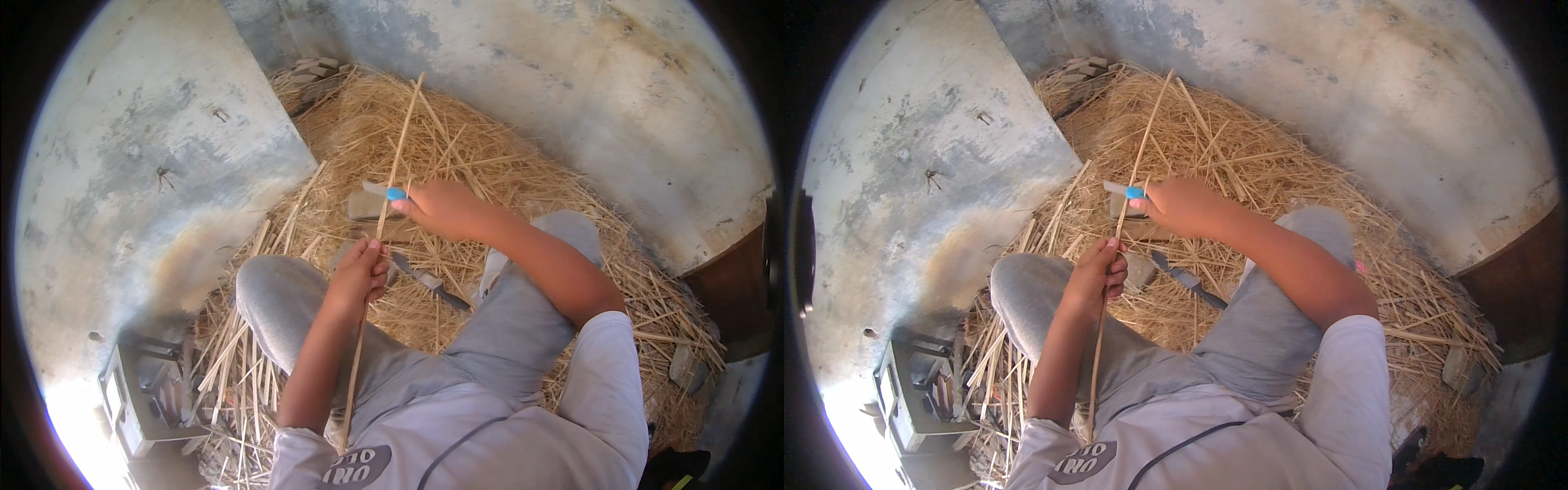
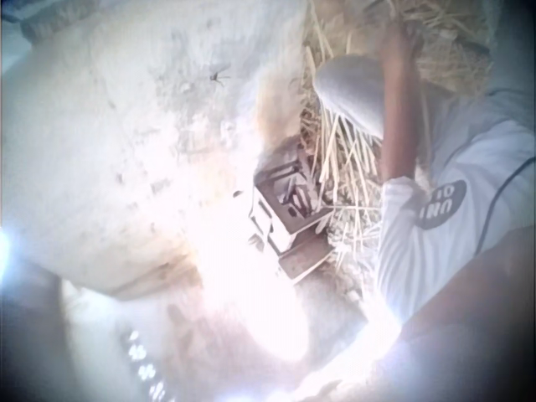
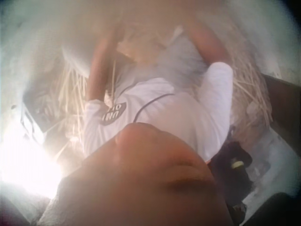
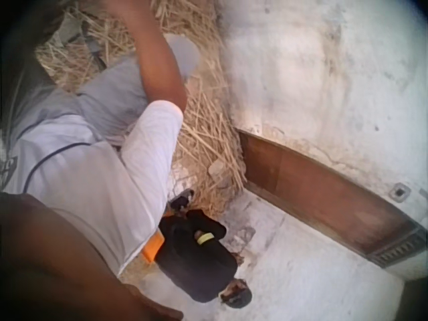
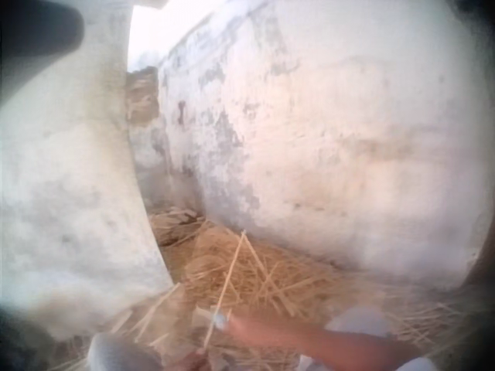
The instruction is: The person sits on a straw-covered floor and uses a knife to sharpen a long, thin wooden stick. They hold the stick with one hand and scrape the blade along its length to create a pointed tip. The person repeatedly adjusts their grip and rotates the stick to refine the point.
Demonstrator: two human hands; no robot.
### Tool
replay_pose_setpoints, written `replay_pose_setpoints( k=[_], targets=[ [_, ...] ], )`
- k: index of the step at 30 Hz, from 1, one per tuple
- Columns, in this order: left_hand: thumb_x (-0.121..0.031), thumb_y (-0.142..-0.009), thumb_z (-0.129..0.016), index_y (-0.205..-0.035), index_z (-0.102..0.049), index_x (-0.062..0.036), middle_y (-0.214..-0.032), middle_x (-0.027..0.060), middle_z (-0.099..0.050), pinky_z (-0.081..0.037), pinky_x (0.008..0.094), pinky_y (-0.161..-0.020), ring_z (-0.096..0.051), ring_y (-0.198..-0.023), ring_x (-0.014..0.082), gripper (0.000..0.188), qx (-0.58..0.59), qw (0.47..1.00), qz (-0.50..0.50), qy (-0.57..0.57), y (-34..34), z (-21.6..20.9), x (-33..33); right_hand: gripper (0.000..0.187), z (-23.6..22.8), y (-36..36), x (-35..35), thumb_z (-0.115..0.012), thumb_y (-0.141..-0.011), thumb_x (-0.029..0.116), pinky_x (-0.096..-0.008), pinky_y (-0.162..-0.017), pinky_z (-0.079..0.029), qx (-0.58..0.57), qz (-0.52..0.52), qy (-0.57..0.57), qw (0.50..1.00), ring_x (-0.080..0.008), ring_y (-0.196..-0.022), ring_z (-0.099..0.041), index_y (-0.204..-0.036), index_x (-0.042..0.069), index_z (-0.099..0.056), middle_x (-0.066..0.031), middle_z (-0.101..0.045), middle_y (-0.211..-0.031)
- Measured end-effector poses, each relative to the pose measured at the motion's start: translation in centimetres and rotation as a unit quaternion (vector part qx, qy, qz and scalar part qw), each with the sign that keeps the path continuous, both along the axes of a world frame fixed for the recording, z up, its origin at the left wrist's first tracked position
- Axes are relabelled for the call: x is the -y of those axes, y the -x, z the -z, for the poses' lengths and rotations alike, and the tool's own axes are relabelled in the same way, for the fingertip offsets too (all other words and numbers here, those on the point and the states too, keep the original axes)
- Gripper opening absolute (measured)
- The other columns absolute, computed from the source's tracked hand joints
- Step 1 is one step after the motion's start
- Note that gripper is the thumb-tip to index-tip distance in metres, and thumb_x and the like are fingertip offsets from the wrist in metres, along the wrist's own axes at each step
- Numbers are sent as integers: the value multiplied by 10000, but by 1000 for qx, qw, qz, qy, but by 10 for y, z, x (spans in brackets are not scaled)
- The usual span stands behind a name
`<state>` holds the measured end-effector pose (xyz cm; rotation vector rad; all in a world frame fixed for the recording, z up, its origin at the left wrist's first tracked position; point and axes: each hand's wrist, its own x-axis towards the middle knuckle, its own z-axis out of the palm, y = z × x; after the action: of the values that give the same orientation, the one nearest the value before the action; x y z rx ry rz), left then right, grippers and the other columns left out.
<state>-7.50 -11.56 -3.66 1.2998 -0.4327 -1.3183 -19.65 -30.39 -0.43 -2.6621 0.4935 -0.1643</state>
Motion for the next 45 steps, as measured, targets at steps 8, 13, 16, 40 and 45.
replay_pose_setpoints(
  k=[8,13,16,40,45],
  targets=[
    [-331,-1057,-450,-925,-458,-157,-676,-62,-361,-210,202,-392,-289,-487,37,219,-3,1000,-23,-2,-3,5,-3,581,13,2,-22,-319,-1062,460,-491,-594,-492,34,-64,92,993,-370,-603,-625,-846,-4,-594,-190,-597,-626],
    [-347,-1052,-478,-898,-454,-155,-683,-57,-369,-211,211,-398,-282,-476,39,248,12,999,-30,3,12,4,-9,613,10,-3,-6,-313,-1065,446,-486,-581,-494,6,-10,66,998,-361,-587,-622,-738,13,-597,-176,-589,-605],
    [-355,-1048,-494,-885,-454,-152,-687,-53,-381,-206,216,-397,-283,-470,39,263,16,1000,1,-5,19,3,-14,635,17,1,32,-299,-1069,439,-493,-592,-500,12,65,102,993,-361,-588,-619,-710,14,-604,-171,-582,-601],
    [-349,-1068,-443,-904,-456,-150,-661,-63,-333,-187,221,-410,-252,-468,37,258,51,998,24,-12,15,-1,-36,602,21,24,-18,-297,-1076,440,-445,-500,-486,93,-27,152,984,-308,-466,-564,-764,33,-611,-111,-536,-520],
    [-347,-1068,-442,-899,-447,-153,-661,-64,-332,-190,223,-411,-266,-474,41,258,32,998,45,-20,28,-5,-38,576,0,17,37,-320,-1071,440,-424,-479,-492,-27,110,107,988,-283,-492,-603,-798,45,-638,-114,-596,-598]
  ],
)
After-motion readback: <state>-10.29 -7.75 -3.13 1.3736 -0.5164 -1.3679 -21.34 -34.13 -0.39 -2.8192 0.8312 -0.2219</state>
